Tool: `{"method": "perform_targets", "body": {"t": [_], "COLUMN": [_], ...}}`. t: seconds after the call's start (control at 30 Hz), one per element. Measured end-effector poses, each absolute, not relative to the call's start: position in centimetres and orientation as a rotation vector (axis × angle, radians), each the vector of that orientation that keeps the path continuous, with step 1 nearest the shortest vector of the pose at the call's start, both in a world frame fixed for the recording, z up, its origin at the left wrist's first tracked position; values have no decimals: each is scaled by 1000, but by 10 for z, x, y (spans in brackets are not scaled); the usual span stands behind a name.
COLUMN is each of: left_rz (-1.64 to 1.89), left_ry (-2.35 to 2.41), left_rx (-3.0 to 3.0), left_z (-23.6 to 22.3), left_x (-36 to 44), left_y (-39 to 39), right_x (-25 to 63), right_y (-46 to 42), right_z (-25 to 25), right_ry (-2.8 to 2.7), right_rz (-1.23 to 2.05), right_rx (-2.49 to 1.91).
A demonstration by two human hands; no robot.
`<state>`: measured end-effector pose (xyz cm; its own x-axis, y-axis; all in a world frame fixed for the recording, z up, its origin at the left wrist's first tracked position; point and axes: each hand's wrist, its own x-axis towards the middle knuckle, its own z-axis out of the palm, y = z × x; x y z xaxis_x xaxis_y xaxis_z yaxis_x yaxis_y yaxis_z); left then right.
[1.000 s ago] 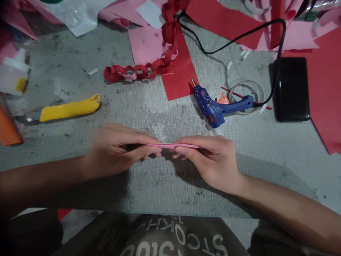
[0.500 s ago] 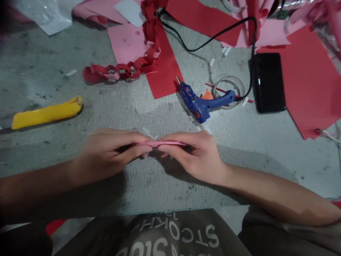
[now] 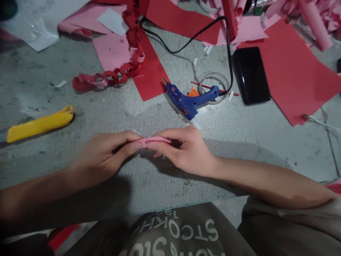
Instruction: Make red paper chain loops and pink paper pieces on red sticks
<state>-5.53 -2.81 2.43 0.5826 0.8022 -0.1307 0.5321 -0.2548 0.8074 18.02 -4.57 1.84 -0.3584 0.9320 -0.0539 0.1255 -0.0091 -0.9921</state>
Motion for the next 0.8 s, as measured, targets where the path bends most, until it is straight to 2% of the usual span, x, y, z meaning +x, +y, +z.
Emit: {"method": "perform_targets", "body": {"t": [0.23, 0.8], "left_rz": [362, 307], "left_ry": [1102, 971], "left_rx": [2065, 2318], "left_z": [25, 15], "left_x": [-56, -55], "left_y": [-32, -31], "right_x": [181, 181], "right_y": [-44, -47], "right_z": [17, 13], "right_ry": [-1491, -1515], "right_rz": [1538, 1483], "right_rx": [-1080, -1060]}}
